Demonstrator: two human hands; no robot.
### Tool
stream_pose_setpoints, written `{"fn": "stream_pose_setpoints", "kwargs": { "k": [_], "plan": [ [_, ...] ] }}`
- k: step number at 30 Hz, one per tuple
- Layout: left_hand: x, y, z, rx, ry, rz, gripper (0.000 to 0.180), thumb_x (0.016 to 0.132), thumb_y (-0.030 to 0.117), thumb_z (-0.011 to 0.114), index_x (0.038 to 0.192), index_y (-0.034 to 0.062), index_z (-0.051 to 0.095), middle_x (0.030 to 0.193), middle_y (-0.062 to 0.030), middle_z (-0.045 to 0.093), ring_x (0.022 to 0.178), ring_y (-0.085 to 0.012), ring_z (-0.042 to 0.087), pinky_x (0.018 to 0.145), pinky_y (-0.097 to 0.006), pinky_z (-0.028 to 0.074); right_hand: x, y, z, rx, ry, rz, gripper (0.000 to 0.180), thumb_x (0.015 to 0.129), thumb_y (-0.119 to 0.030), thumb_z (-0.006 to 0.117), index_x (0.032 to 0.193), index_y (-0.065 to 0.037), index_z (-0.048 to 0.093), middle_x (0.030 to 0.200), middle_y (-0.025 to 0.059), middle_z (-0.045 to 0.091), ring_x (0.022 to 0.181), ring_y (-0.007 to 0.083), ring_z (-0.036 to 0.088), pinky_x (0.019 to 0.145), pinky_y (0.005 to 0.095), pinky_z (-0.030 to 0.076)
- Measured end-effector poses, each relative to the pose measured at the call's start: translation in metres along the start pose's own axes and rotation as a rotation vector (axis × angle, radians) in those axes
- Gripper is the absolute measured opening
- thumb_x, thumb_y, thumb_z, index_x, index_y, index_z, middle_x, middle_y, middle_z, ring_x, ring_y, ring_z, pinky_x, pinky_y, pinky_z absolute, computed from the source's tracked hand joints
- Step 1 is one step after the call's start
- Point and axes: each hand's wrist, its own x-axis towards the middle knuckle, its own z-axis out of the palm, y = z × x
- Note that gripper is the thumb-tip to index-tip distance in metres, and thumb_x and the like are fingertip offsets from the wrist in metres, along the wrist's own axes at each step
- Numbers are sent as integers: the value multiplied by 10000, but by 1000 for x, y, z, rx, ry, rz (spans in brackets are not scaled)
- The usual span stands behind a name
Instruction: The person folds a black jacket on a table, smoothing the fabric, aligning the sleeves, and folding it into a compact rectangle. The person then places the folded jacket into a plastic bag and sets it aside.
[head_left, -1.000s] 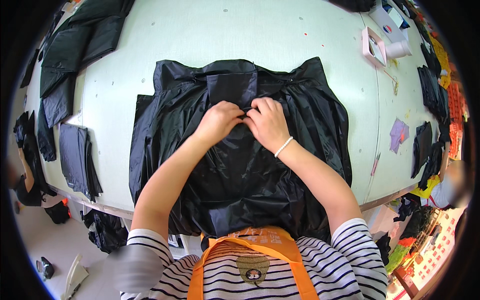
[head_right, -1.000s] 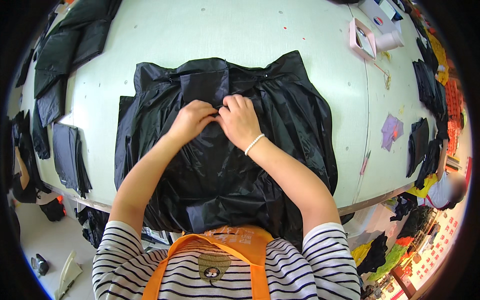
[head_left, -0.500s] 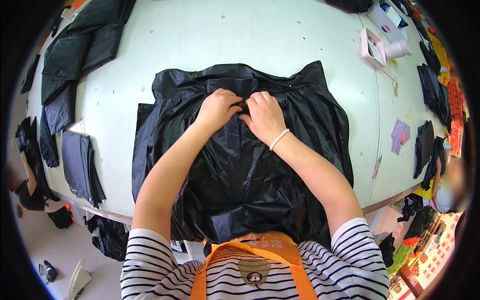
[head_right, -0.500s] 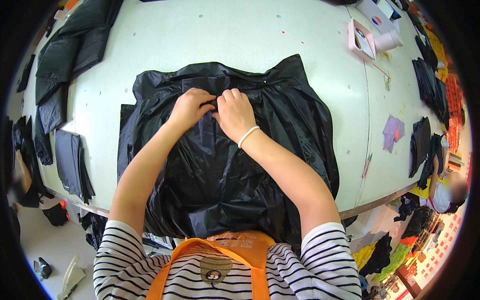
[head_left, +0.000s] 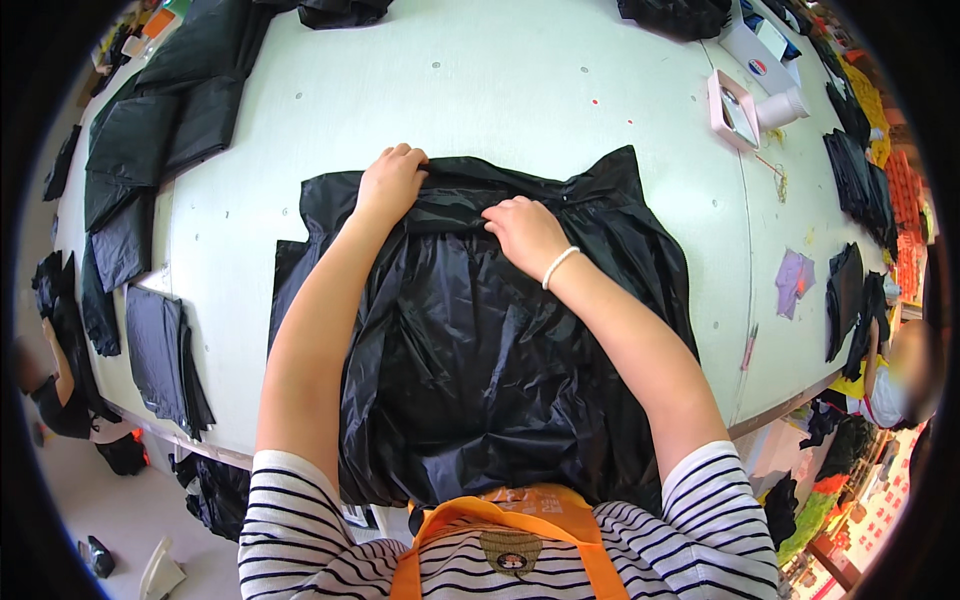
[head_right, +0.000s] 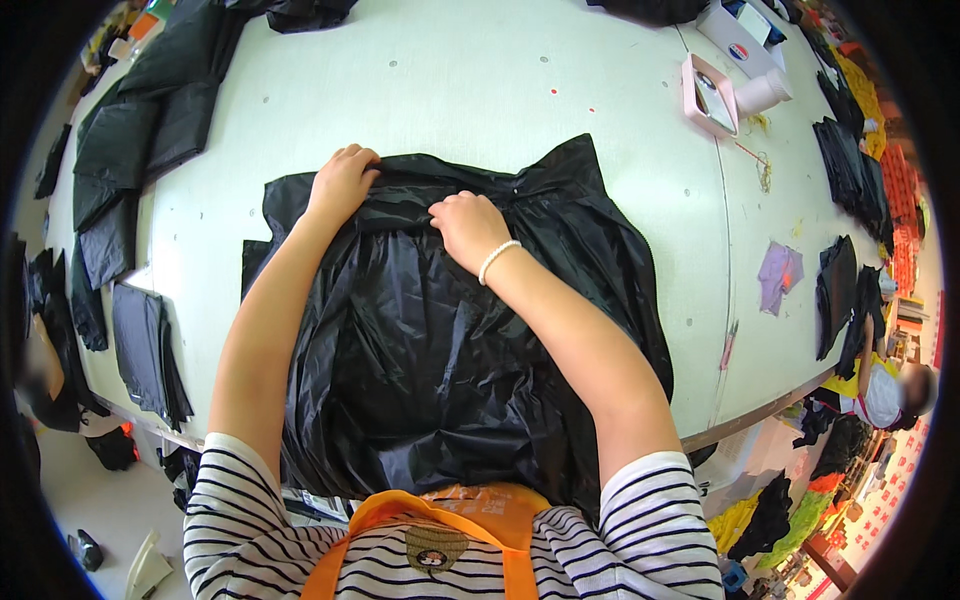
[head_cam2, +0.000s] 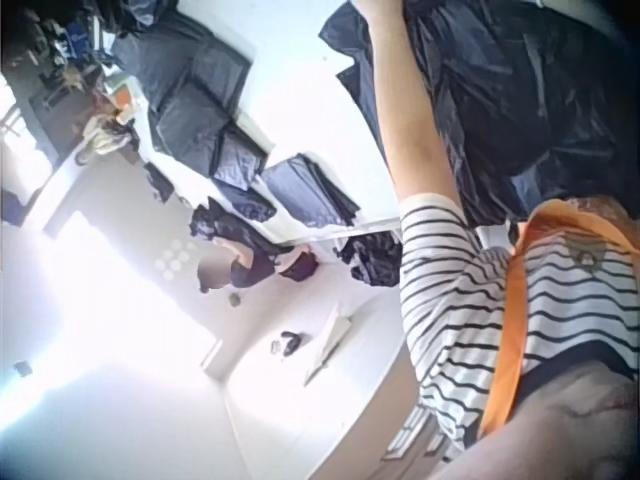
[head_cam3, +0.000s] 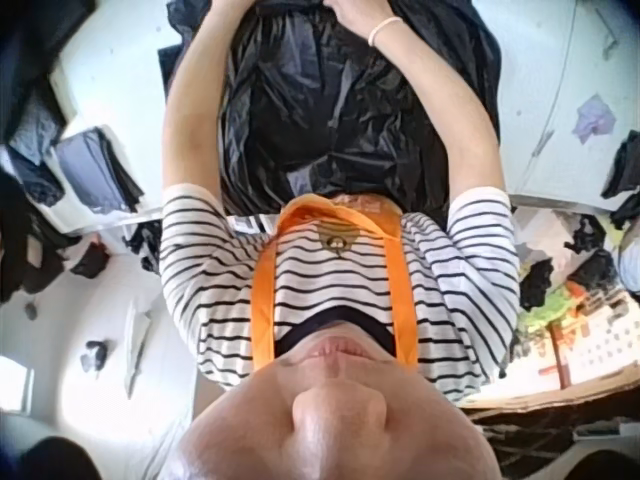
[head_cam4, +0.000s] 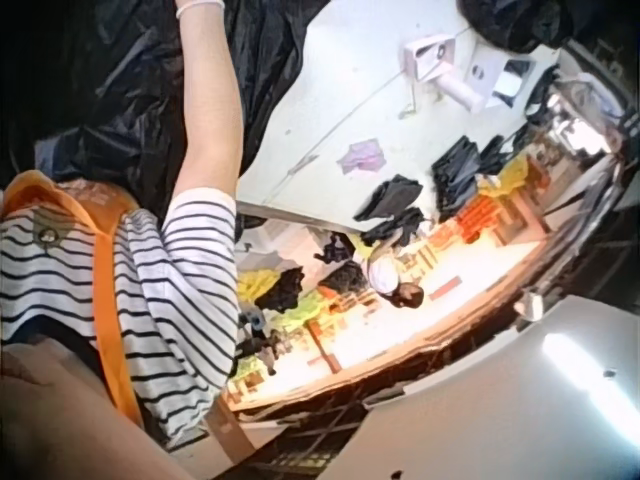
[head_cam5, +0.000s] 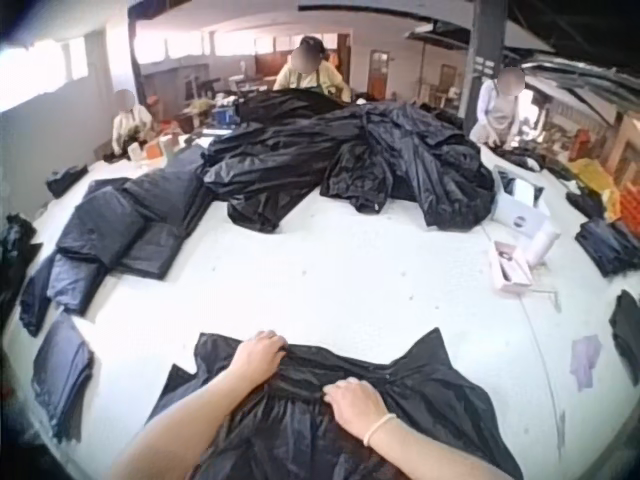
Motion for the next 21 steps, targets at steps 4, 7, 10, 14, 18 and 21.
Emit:
{"fn": "stream_pose_setpoints", "kwargs": {
  "k": [4, 7, 10, 14, 18, 21],
  "plan": [
    [-3, -1, -20, 40, 44, 20, 84, 890, 121, 551, 944, 65, 582, 861, -118, 625, 831, -314, 619, 722, -395, 499, 29, 23, 0, 172, -85, 211, 219, 860, -215, 569, 991, -94, 697, 974, 167, 670, 920, 353, 630, 820, 439, 499],
    [-15, 7, -27, 30, 61, 129, 85, 919, 129, 508, 953, 52, 514, 833, -113, 619, 804, -305, 622, 682, -392, 494, 43, 19, -6, 158, -16, 286, 249, 851, -196, 599, 1072, -93, 649, 969, 169, 668, 919, 349, 629, 813, 425, 501],
    [-18, 10, -34, 107, 83, 139, 66, 866, 96, 533, 918, 62, 556, 902, -95, 618, 892, -281, 599, 758, -387, 483, 46, 17, -3, 17, 129, 236, 284, 816, -201, 657, 1077, -97, 614, 960, 133, 643, 951, 325, 607, 792, 410, 503],
    [-14, 58, -7, 186, 275, 305, 236, 745, 70, 549, 977, 33, 569, 1034, -133, 544, 993, -287, 526, 874, -359, 446, 47, 27, 9, -126, 238, 211, 283, 783, -197, 701, 1033, -119, 596, 980, 94, 589, 970, 303, 570, 731, 416, 512],
    [-35, 97, 37, 194, 94, 248, 547, 754, 174, 575, 1238, -60, 477, 1144, -214, 534, 1103, -333, 496, 964, -382, 409, 47, 22, 2, -105, 194, 222, 297, 813, -157, 656, 1100, -99, 612, 989, 99, 597, 988, 290, 572, 810, 380, 499],
    [-42, 107, 41, 97, 129, 174, 610, 785, 290, 601, 1303, 0, 459, 1220, -280, 481, 1133, -398, 467, 1005, -457, 379, 39, 15, -20, -223, 85, 237, 303, 827, -87, 583, 1128, -57, 600, 982, 115, 598, 973, 292, 575, 828, 382, 490]
  ]
}}
